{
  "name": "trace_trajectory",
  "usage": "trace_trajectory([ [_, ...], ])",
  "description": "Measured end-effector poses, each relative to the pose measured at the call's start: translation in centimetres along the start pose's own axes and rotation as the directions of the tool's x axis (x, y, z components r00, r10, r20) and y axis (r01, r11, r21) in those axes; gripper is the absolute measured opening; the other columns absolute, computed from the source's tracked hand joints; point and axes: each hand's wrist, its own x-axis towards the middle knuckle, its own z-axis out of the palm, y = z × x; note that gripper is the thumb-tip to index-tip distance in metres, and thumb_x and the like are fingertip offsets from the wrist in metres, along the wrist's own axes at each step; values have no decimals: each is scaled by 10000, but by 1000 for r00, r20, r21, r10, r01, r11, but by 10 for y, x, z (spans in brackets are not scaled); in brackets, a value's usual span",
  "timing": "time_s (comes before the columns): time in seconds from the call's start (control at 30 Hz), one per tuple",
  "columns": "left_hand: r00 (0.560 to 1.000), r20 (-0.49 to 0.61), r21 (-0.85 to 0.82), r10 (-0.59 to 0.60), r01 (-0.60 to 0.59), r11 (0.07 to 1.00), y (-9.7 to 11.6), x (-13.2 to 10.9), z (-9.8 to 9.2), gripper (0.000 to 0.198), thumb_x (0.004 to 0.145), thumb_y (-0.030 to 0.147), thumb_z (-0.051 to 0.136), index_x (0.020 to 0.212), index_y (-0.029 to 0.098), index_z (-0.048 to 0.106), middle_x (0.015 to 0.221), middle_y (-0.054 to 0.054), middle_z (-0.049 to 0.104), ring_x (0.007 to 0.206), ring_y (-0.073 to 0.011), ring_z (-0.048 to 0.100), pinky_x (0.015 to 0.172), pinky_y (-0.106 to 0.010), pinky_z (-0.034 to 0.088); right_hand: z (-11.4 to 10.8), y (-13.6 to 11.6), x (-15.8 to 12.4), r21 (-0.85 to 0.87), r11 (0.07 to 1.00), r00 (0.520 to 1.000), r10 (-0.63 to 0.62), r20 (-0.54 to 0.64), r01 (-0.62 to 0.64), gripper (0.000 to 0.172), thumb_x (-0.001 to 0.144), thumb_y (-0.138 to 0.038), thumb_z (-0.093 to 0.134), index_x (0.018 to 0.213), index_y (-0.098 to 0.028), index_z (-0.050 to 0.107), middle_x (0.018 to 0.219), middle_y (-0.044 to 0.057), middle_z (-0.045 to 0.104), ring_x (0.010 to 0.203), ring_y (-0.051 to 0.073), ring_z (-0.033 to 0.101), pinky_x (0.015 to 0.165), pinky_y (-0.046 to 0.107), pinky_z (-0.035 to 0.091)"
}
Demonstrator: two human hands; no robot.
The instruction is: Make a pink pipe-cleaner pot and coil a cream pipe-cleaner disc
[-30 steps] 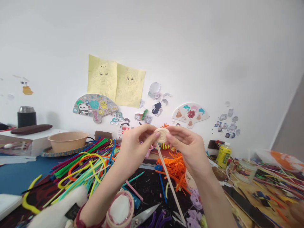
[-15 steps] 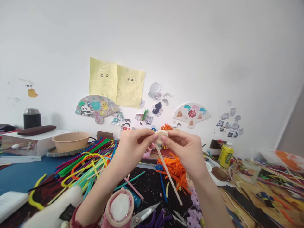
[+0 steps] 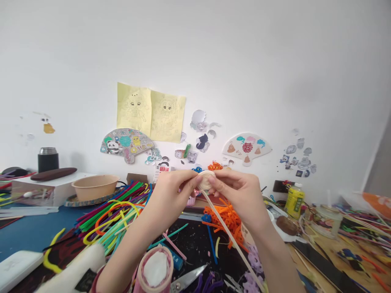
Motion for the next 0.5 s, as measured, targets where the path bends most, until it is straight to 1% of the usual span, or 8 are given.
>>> trace_trajectory([
  [0.13,999,33,-61,-30,32,998,0,-1,-2,330,954,237,508,649,143,593,526,59,501,521,-61,429,515,-175,317,1,2,0,21,1000,1000,-11,-17,12,103,786,-325,772,827,-237,805,611,-5,720,518,112,614,512,203,544],
  [0.23,996,70,-109,-55,62,992,-1,0,-3,330,956,262,503,678,148,638,529,45,543,522,-75,455,512,-190,340,1,3,0,4,1000,999,-29,-25,29,99,796,-320,764,824,-234,805,605,-3,708,525,113,608,513,204,539],
  [0.3,996,59,-121,-74,80,989,-2,0,-3,275,945,284,526,761,154,684,587,25,612,553,-91,509,533,-203,382,0,4,0,-11,999,999,-42,-25,42,95,795,-314,765,822,-231,803,622,0,710,533,113,607,515,204,536],
  [0.4,995,17,-170,-98,99,980,-3,1,-3,197,921,303,568,920,169,713,754,-16,719,635,-122,612,607,-232,468,-1,3,0,-42,998,999,-44,-14,44,98,800,-312,758,814,-224,798,633,2,711,548,113,610,519,201,531],
  [0.5,996,-3,-246,-92,89,965,-3,1,-3,179,914,282,576,940,175,717,811,-32,747,693,-143,668,668,-256,519,-1,2,-1,-66,997,999,-35,-10,35,94,800,-313,756,810,-227,794,645,0,717,564,115,620,529,202,531],
])
